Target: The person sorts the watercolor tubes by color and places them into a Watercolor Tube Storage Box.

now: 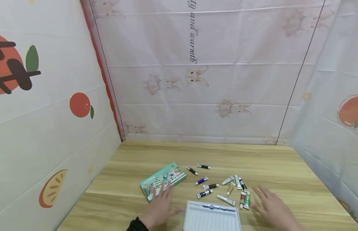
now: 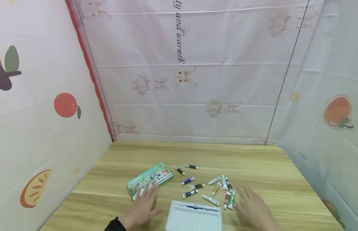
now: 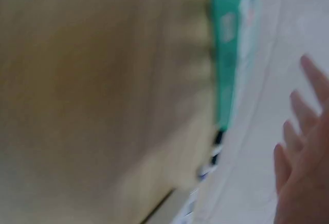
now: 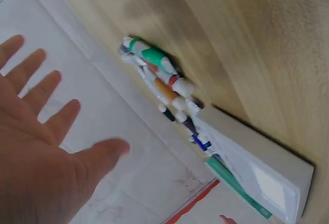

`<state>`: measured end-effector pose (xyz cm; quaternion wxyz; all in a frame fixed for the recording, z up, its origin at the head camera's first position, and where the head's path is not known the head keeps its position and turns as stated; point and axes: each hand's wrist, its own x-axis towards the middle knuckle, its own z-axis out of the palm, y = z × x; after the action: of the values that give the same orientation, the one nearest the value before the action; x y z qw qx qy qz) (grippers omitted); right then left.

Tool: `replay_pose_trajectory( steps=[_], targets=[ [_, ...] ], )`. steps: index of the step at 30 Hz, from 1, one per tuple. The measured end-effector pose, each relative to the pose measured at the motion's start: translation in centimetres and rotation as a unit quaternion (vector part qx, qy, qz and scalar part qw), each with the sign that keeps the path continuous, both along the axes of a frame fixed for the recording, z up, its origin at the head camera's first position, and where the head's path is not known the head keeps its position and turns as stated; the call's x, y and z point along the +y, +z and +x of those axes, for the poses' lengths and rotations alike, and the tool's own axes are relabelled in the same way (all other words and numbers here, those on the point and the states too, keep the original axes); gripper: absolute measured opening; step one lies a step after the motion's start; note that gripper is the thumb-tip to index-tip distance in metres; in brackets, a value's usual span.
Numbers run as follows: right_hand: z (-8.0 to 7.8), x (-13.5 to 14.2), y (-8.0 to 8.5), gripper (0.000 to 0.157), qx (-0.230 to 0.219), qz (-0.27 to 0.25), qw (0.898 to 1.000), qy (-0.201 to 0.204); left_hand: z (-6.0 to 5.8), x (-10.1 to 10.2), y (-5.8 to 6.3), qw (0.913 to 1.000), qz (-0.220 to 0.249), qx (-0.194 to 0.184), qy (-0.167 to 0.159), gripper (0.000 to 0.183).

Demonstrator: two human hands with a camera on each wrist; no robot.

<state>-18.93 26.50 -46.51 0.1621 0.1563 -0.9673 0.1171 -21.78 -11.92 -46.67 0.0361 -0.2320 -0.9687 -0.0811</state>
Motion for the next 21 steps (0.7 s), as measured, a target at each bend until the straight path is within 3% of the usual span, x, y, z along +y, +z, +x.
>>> replay_pose_trajectory(
  steps=[3, 6, 10, 15, 21],
  targets=[
    [-0.8, -0.3, -0.7, 0.036, 0.025, -0.001, 0.999, 0.049, 0.3, 1.1, -0.6, 0.9953, 0.000, -0.071, -0.065, 0.086],
    [-1.6, -0.5, -1.4, 0.031, 0.051, 0.003, 0.994, 0.095, 0.2, 1.9, -0.9, 0.9868, -0.016, -0.120, -0.107, 0.088],
    [-2.2, -0.4, -2.3, 0.029, 0.066, 0.011, 0.990, 0.123, 0.2, 2.2, -1.2, 0.9802, -0.039, -0.129, -0.145, 0.089],
    [-2.3, -0.2, -3.0, 0.022, 0.059, 0.023, 0.992, 0.111, 0.2, 2.1, -1.6, 0.9771, -0.045, -0.131, -0.162, 0.088],
    [-2.2, 0.1, -3.3, 0.019, 0.050, 0.036, 0.996, 0.068, 0.1, 2.1, -1.9, 0.9760, -0.032, -0.165, -0.138, 0.090]
  ],
)
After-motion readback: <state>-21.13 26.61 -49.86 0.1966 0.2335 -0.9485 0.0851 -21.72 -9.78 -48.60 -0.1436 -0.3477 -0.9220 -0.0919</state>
